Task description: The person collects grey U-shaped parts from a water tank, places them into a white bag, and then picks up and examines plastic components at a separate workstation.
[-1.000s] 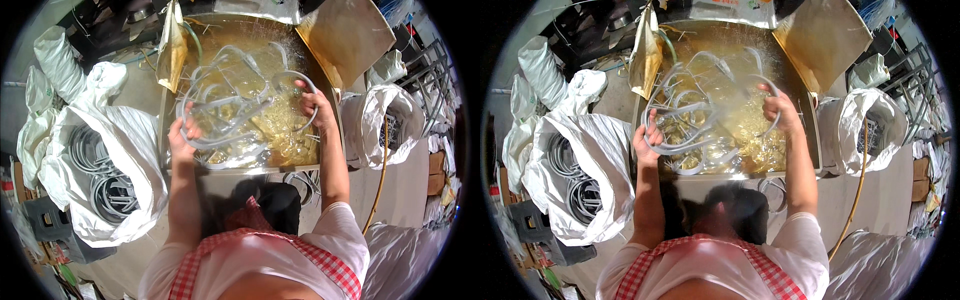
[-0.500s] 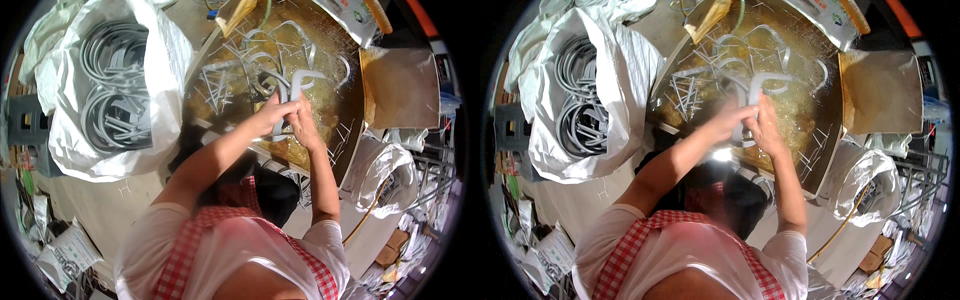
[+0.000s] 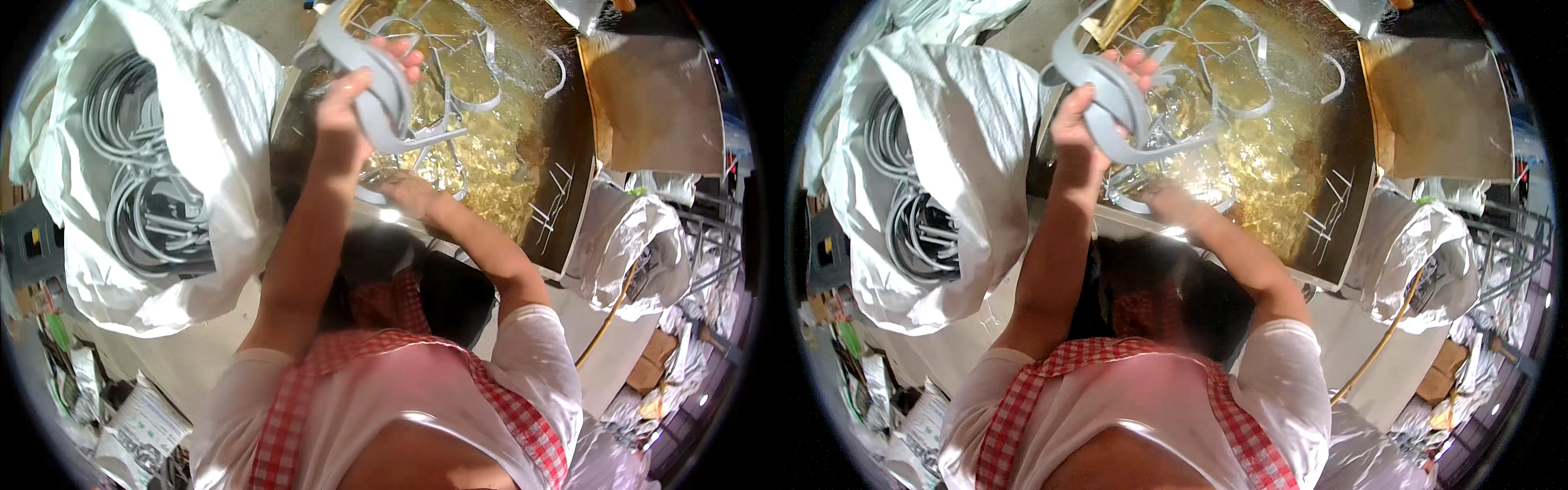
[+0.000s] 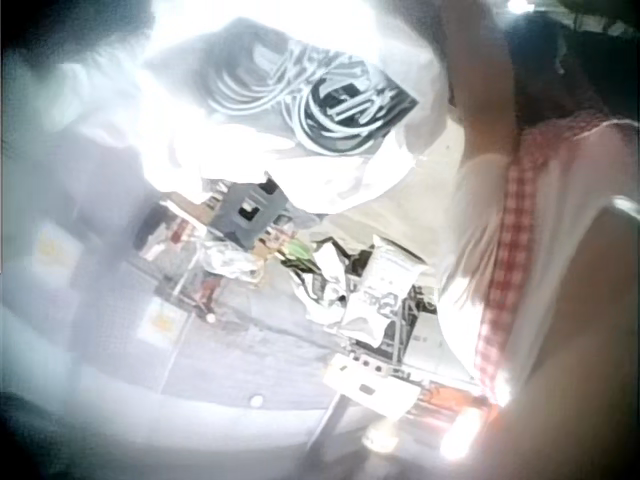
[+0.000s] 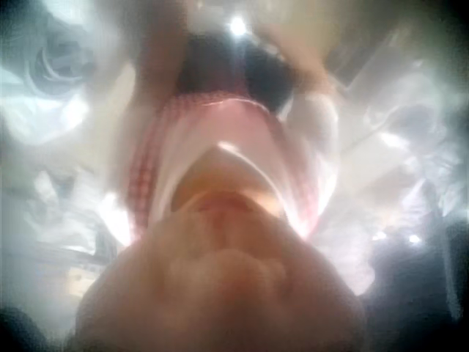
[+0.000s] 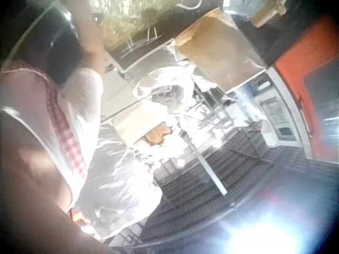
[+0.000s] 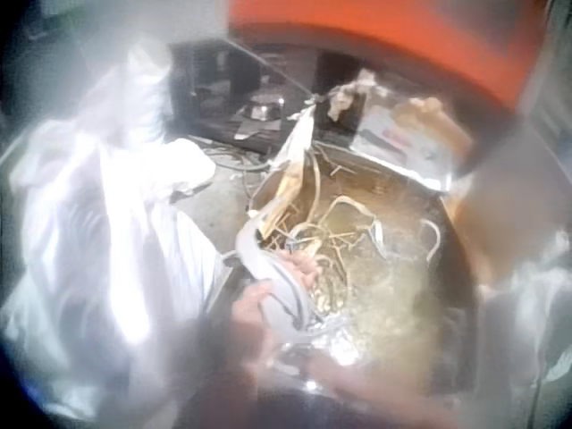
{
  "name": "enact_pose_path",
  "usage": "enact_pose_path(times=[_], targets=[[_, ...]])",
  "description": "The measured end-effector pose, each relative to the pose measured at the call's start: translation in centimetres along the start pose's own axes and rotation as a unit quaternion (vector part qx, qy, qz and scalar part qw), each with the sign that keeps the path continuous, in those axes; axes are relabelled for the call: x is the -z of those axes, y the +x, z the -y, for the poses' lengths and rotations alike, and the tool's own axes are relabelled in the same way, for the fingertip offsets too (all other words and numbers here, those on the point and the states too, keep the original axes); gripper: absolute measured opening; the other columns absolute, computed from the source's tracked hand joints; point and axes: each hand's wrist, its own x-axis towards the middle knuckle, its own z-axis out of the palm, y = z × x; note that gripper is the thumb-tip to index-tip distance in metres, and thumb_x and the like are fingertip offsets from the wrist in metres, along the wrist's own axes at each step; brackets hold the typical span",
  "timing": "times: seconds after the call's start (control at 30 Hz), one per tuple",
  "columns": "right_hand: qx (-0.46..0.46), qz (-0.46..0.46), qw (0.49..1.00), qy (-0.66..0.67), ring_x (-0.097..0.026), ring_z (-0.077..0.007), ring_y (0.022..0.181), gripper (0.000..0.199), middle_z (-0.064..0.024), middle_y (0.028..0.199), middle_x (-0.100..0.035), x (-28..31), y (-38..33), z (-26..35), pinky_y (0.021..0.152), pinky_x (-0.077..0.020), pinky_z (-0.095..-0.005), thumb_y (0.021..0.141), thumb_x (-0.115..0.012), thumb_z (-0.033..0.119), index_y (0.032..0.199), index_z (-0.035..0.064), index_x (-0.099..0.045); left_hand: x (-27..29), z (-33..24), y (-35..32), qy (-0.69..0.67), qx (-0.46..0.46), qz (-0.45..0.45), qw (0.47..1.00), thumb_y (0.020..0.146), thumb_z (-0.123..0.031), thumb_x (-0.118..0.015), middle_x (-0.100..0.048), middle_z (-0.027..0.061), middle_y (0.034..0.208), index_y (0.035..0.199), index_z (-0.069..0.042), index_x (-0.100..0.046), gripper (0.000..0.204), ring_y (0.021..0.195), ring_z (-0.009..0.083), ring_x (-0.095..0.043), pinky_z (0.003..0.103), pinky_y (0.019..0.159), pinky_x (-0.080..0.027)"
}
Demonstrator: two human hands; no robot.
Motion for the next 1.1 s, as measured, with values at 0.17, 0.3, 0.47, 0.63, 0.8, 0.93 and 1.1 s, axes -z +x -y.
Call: enact_pose_path(times=[0.17,0.3,0.47,0.63,0.8,0.93,1.1], targets=[[0.005,0.141,0.974,-0.179,-0.05,-0.0272,0.097,0.032,-0.0082,0.087,-0.064,1.6,-0.5,-1.0,0.094,-0.0334,-0.0381,0.074,-0.056,0.029,0.099,0.0115,-0.063,1.3,-0.9,0.2,-0.043,-0.003,-0.01,0.999,0.087,-0.029,-0.036,-0.043,0.0228,0.123,0.123,0.001,-0.036,0.047,0.107,0.0373,-0.047,0.051,0.092,-0.039],[-0.093,0.061,0.984,-0.139,-0.05,-0.0263,0.104,0.034,-0.0085,0.081,-0.065,2.0,-5.1,-2.9,0.095,-0.0345,-0.0359,0.074,-0.057,0.029,0.103,0.0129,-0.062,3.3,-1.7,0.5,-0.096,-0.014,0.078,0.992,0.09,-0.046,-0.031,-0.047,0.0214,0.12,0.123,0.001,-0.039,0.058,0.092,0.0319,-0.052,0.046,0.079,-0.045],[-0.173,0.074,0.975,-0.115,-0.046,-0.0235,0.112,0.034,-0.0048,0.099,-0.064,1.2,-11.6,-8.5,0.099,-0.0303,-0.0359,0.077,-0.057,0.018,0.111,0.0141,-0.058,1.7,-2.5,-0.1,0.11,-0.04,-0.075,0.99,0.092,-0.048,-0.027,-0.048,0.0221,0.12,0.123,0.001,-0.039,0.059,0.091,0.0334,-0.057,0.041,0.079,-0.049],[-0.113,-0.205,0.967,-0.104,-0.051,-0.0241,0.097,0.026,-0.0082,0.094,-0.063,5.8,-10.3,-5.2,0.089,-0.034,-0.0379,0.07,-0.053,0.005,0.093,0.0114,-0.063,2.8,-2.2,-0.4,0.163,-0.041,-0.026,0.985,0.087,-0.054,-0.04,-0.052,0.0184,0.113,0.119,-0.001,-0.04,0.062,0.098,0.0328,-0.055,0.043,0.086,-0.046],[-0.207,-0.098,0.958,0.17,-0.059,-0.0309,0.086,0.014,-0.0179,0.082,-0.062,4.4,-0.2,0.6,0.081,-0.0468,-0.0389,0.08,-0.052,0.011,0.087,0.0024,-0.061,3.3,-1.7,0.0,0.127,-0.055,-0.046,0.989,0.077,-0.062,-0.05,-0.053,0.0143,0.108,0.118,-0.001,-0.039,0.074,0.097,0.03,-0.057,0.042,0.085,-0.047],[-0.268,0.0,0.956,0.123,-0.058,-0.0297,0.09,0.023,-0.0182,0.096,-0.059,0.7,2.9,1.3,0.081,-0.0473,-0.0394,0.078,-0.055,0.006,0.1,0.0002,-0.054,1.8,-1.6,-0.2,0.162,-0.02,-0.069,0.984,0.09,-0.031,-0.05,-0.055,0.0102,0.105,0.122,-0.001,-0.041,0.044,0.083,0.0243,-0.054,0.037,0.074,-0.045],[-0.219,-0.161,0.96,0.065,-0.058,-0.031,0.085,0.019,-0.0161,0.085,-0.059,7.5,-2.0,-0.7,0.075,-0.0464,-0.0411,0.073,-0.058,0.008,0.091,0.0048,-0.053,1.1,-2.1,-0.3,0.335,0.072,-0.007,0.94,0.081,-0.021,-0.057,-0.057,0.0136,0.098,0.128,0.003,-0.034,0.058,0.073,0.0166,-0.056,0.029,0.067,-0.044]])
